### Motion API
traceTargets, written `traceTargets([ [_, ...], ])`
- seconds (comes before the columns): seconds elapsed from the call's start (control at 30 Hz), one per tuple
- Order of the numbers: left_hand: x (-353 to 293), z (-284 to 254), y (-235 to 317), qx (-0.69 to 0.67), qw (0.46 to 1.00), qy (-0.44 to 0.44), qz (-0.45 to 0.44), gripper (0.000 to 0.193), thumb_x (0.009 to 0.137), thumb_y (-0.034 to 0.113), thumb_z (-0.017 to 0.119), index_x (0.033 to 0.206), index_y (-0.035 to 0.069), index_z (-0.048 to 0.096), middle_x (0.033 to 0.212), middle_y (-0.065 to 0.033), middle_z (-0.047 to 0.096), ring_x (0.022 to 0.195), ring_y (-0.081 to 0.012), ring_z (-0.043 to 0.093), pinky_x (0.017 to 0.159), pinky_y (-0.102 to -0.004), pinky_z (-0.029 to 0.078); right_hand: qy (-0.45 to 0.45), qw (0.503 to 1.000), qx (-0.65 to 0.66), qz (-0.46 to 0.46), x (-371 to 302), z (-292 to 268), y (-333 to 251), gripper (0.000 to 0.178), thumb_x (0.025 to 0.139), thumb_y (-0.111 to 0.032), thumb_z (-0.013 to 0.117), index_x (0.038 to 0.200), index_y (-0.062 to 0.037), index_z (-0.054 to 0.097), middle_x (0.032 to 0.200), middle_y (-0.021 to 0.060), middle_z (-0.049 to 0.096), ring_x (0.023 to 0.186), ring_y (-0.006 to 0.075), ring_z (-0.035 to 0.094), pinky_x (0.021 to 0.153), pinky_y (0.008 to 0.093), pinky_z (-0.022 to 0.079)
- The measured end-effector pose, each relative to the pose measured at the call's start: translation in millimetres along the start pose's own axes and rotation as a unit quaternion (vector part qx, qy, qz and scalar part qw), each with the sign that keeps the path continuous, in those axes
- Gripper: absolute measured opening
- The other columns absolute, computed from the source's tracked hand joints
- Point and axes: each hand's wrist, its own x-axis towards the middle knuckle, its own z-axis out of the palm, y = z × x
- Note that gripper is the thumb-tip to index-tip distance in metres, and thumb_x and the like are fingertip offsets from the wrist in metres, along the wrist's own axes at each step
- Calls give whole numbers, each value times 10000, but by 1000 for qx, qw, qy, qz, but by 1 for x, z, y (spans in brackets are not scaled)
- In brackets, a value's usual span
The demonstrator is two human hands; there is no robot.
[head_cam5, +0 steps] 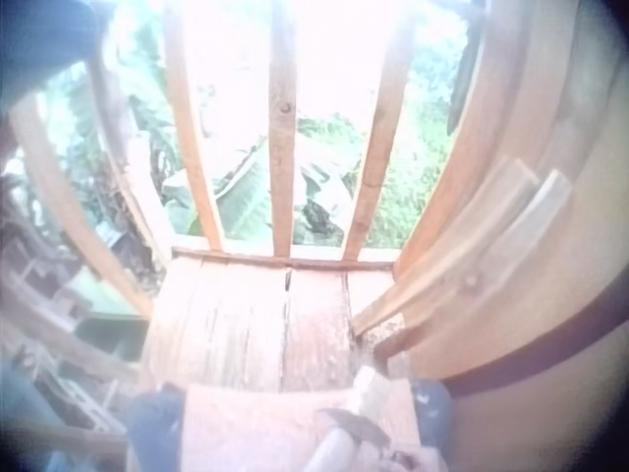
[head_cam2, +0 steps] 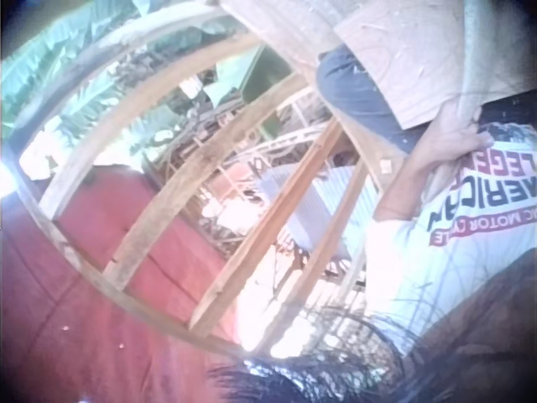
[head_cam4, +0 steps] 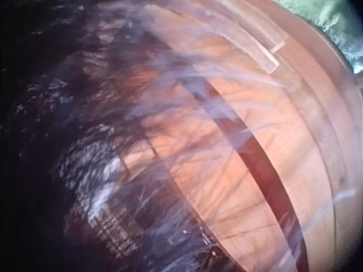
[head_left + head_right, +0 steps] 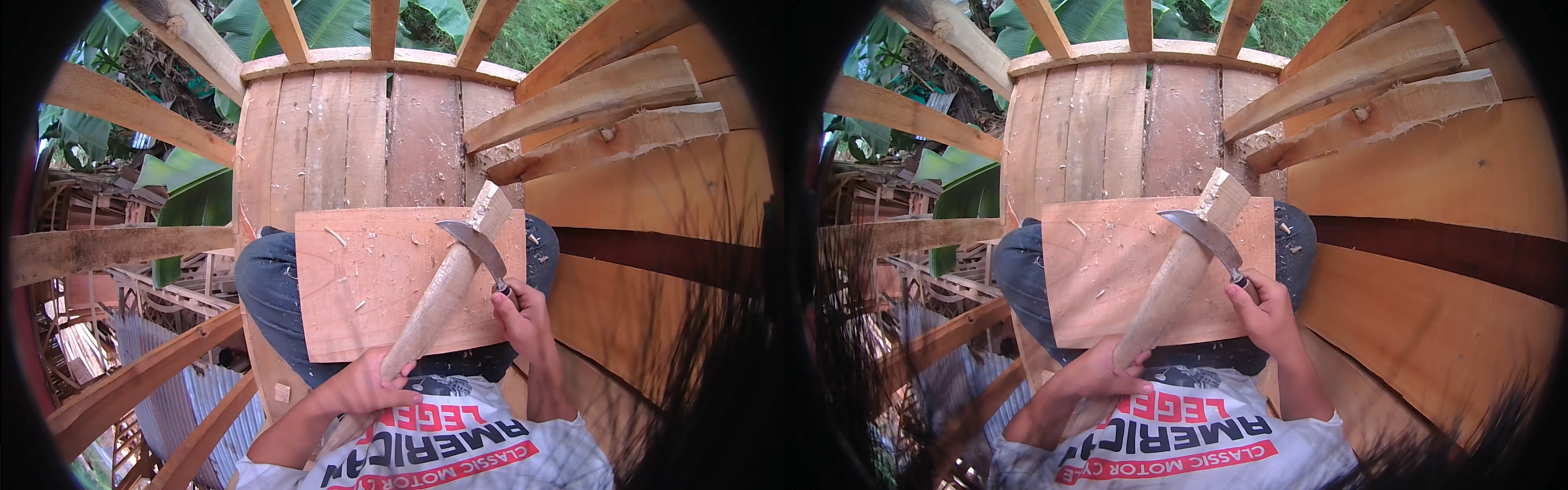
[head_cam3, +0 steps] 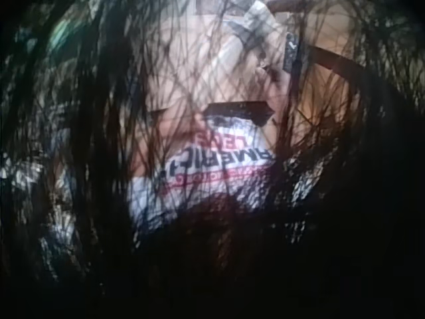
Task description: The person is sitting cross-legged on a wooden platform and using a curved knife to carve a rectangular piece of wood. They hold the wood in their left hand and repeatedly shave off thin layers with the knife in their right hand, creating wood shavings.
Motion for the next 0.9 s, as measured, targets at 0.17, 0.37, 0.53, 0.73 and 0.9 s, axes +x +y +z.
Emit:
traceTargets([
  [0.17, 1, 4, 4, -45, 998, -37, 10, 384, 738, 75, 781, 915, 79, 440, 652, 70, 417, 583, -16, 381, 521, -186, 305, 120, 977, -121, -125, -2, 14, 15, 158, 878, -113, 622, 822, 2, 528, 561, 41, 460, 502, 55, 412, 467, 244, 336],
  [0.37, -1, 10, 12, -65, 995, -76, 7, 390, 735, 81, 781, 902, 84, 429, 656, 66, 431, 579, -11, 383, 513, -191, 297, 183, 938, -177, -233, 2, 19, 14, 202, 891, -153, 621, 812, -4, 509, 545, 57, 424, 477, 90, 400, 461, 262, 337],
  [0.53, -5, 24, 6, -143, 983, -111, 15, 412, 709, 114, 801, 904, 87, 440, 651, 67, 422, 574, -23, 382, 511, -198, 307, 296, 920, -171, -190, 20, -5, 12, 276, 905, -208, 614, 763, -13, 481, 537, 46, 407, 473, 93, 386, 451, 268, 319],
  [0.73, -2, 4, 3, -58, 998, 1, 23, 387, 725, 78, 789, 877, 87, 432, 632, 66, 415, 544, -26, 393, 476, -195, 339, -73, 979, -88, -168, -9, 0, -10, 235, 924, -214, 585, 805, -26, 513, 560, -24, 462, 463, 33, 415, 418, 205, 300],
  [0.9, -5, 4, -2, -13, 1000, 13, 8, 414, 697, 82, 811, 937, 63, 474, 807, 41, 450, 675, -48, 424, 572, -207, 368, -10, 999, 47, 17, -6, -4, -10, 110, 895, -105, 605, 890, 1, 577, 546, -23, 506, 435, 42, 442, 409, 211, 324],
])
